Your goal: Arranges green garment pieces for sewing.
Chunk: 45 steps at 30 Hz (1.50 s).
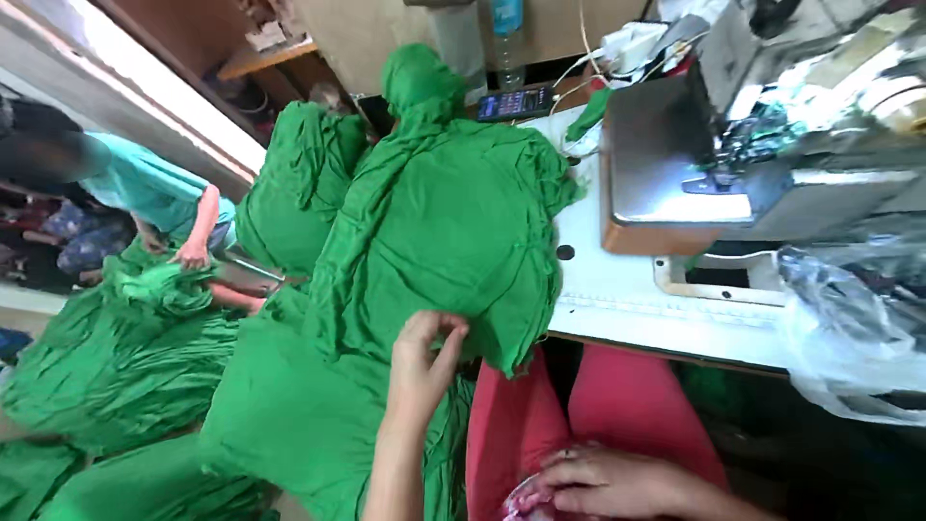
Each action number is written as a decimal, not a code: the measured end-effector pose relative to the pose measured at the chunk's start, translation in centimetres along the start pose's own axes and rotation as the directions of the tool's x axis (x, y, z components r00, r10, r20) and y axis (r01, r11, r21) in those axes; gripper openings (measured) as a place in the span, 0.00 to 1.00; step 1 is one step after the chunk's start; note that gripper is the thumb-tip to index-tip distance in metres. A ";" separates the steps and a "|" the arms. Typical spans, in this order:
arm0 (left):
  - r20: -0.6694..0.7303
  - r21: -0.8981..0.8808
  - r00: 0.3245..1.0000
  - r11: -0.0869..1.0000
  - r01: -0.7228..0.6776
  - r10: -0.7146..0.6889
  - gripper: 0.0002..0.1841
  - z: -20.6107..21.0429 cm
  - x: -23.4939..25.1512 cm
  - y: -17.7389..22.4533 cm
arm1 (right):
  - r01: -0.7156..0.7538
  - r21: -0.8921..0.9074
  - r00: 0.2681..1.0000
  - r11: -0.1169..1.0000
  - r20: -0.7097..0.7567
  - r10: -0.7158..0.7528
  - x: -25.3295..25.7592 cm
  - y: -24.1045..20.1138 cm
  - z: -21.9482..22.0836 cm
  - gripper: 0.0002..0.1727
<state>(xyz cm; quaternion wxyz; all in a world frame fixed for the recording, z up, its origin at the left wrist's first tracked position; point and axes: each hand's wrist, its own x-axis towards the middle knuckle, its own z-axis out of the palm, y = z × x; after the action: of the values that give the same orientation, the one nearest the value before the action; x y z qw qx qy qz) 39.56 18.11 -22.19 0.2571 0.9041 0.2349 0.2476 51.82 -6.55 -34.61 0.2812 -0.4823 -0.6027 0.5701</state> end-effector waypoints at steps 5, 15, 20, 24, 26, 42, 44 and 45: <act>0.139 0.244 0.986 0.968 0.056 -0.092 0.17 3.7 6.1 1.4 | 0.097 -0.037 0.983 0.995 -0.150 -0.102 -3.3 -2.6 -3.5 0.17; -0.248 -0.092 0.929 0.948 -0.305 0.275 0.20 -2.3 8.7 3.4 | 0.401 0.494 0.891 0.772 -0.408 -0.202 2.5 -11.9 -13.9 0.59; -0.105 -0.027 0.917 0.921 -0.389 0.384 0.21 -1.9 5.6 6.1 | 0.402 0.808 0.794 0.431 -0.542 0.276 9.3 -15.2 -20.1 0.31; -0.056 0.050 0.970 0.971 -0.233 0.236 0.29 -3.8 3.0 3.8 | 0.529 0.708 0.648 0.467 -0.693 0.316 11.1 -16.1 -21.0 0.26; -0.018 0.295 0.983 0.940 -0.170 0.184 0.35 -4.0 2.9 2.1 | 0.560 0.624 0.600 0.544 -0.759 0.252 11.1 -16.7 -20.7 0.24; -0.528 -0.035 0.688 0.796 -0.604 0.499 0.09 -6.7 13.0 4.7 | 0.663 0.327 0.418 0.673 -0.908 0.028 5.5 -17.9 -21.0 0.19; -0.442 -0.047 0.679 0.741 -0.670 0.586 0.13 -6.6 12.4 7.5 | 0.694 0.319 0.396 0.645 -0.918 0.029 3.5 -18.0 -20.8 0.19; -0.378 -0.087 0.682 0.709 -0.700 0.627 0.14 -6.5 12.0 9.1 | 0.696 0.288 0.368 0.658 -0.930 0.017 2.4 -18.0 -20.7 0.18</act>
<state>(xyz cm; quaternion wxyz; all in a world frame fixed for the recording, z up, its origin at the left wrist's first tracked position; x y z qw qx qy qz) 47.78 20.09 -8.16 0.2077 0.8391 -0.1020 0.4924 64.62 6.27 -13.93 0.8173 -0.4219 -0.2196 0.3252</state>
